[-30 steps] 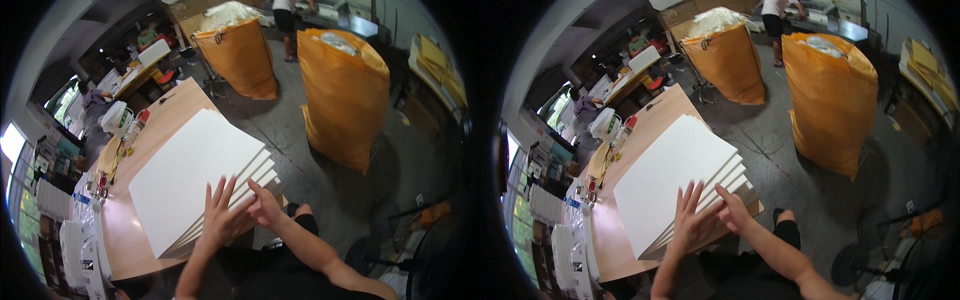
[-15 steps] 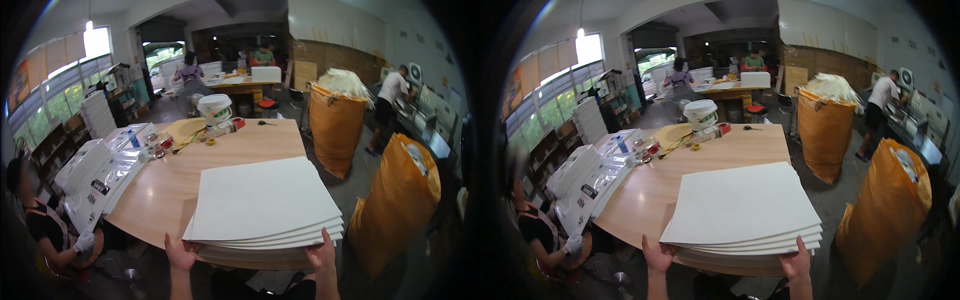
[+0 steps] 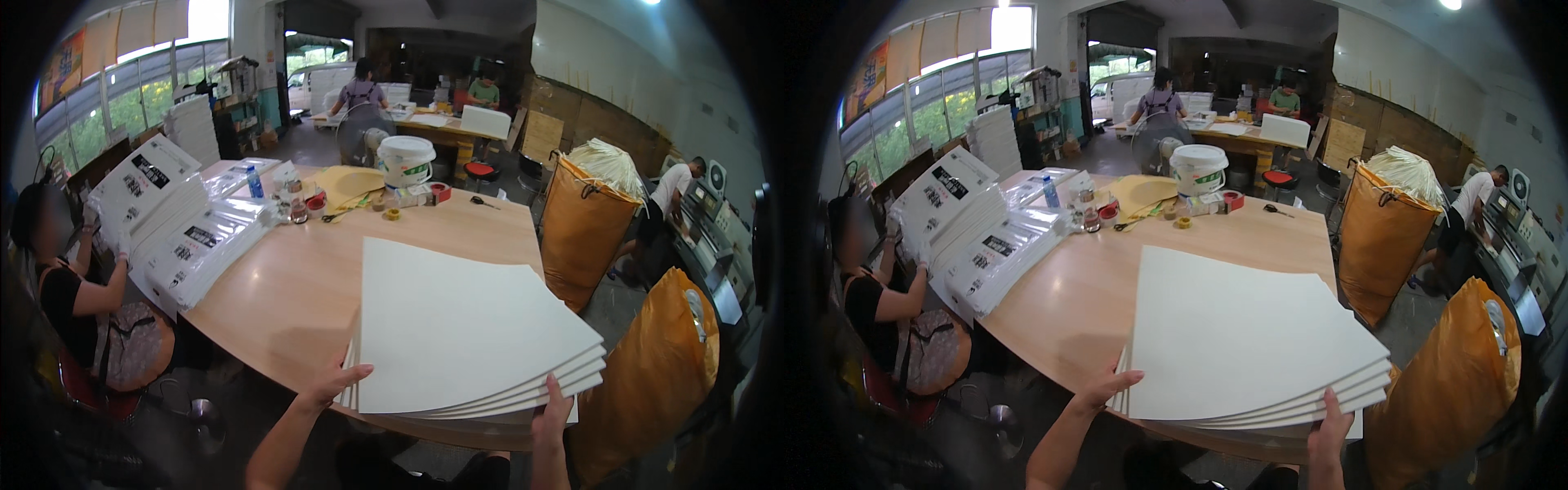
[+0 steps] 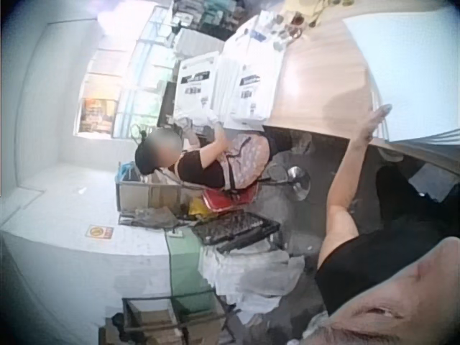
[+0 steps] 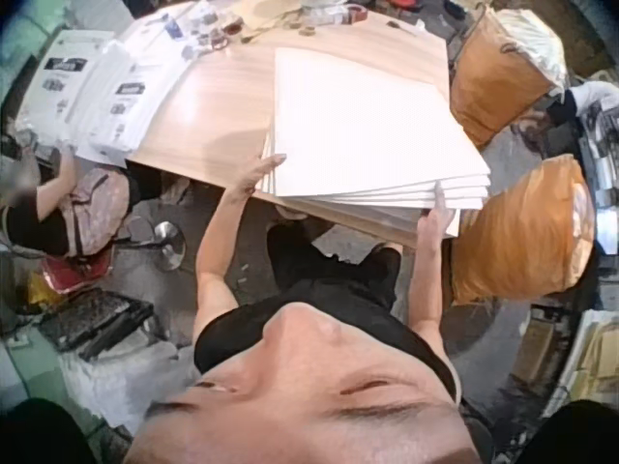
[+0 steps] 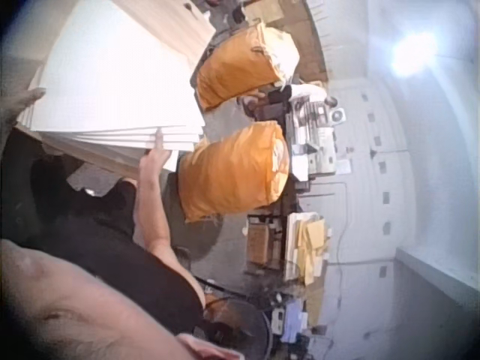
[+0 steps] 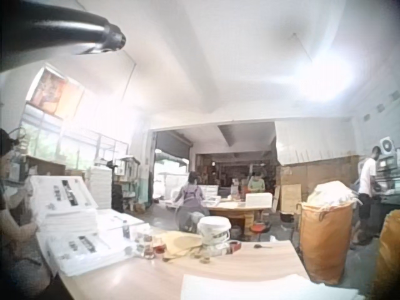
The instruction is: The person counts a stack of white boards by separating the edges with their fingers and then moves the counted stack to a different pile on the table.
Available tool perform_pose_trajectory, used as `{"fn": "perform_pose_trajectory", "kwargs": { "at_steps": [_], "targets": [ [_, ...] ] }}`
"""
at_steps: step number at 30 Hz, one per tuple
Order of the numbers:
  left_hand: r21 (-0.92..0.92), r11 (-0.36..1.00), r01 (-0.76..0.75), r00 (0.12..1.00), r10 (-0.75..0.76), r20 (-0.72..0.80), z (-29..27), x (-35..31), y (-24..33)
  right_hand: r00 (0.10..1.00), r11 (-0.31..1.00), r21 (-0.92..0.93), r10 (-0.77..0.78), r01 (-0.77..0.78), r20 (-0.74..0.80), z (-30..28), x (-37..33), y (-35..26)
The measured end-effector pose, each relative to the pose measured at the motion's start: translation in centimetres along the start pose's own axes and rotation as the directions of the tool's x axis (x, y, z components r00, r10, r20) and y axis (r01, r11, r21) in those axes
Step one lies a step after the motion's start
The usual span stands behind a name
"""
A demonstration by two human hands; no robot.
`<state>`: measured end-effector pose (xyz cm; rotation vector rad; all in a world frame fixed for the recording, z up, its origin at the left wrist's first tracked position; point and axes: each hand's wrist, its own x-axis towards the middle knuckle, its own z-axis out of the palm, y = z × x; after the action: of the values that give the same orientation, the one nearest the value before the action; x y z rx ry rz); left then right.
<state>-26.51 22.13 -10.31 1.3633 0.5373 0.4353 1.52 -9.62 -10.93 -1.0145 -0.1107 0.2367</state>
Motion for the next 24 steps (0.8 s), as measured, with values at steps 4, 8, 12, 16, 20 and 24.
{"fn": "perform_pose_trajectory", "kwargs": {
  "at_steps": [4, 8, 12, 16, 20, 24],
  "targets": [
    [-0.094, 0.983, -0.158, 0.966, 0.134, -0.219, -4.6, -5.5, -3.7, 0.98, 0.997, 0.018, 0.065, -0.07, 0.186, 6.3, 2.0, 2.0],
    [-0.205, 0.908, -0.364, 0.841, 0.226, -0.492, -8.8, -9.9, -8.0, 0.864, 0.983, -0.084, 0.182, -0.162, 0.469, 17.6, 3.5, 8.4],
    [-0.29, 0.822, -0.49, 0.729, 0.205, -0.653, -12.3, -10.7, -10.4, 0.718, 0.938, -0.16, 0.338, -0.306, 0.609, 29.2, 5.2, 16.7],
    [-0.379, 0.768, -0.516, 0.732, 0.165, -0.661, -14.8, -7.0, -12.9, 0.71, 0.891, -0.292, 0.454, -0.348, 0.537, 33.5, 9.5, 23.3],
    [-0.365, 0.807, -0.464, 0.696, 0.077, -0.714, -19.0, -6.3, -16.8, 0.783, 0.734, -0.676, 0.379, 0.07, 0.493, 32.8, 8.3, 21.0],
    [-0.349, 0.831, -0.434, 0.687, 0.055, -0.724, -20.3, -7.0, -17.7, 0.652, 0.902, -0.406, 0.223, 0.143, 0.725, 24.7, 5.1, 8.1]
  ]
}}
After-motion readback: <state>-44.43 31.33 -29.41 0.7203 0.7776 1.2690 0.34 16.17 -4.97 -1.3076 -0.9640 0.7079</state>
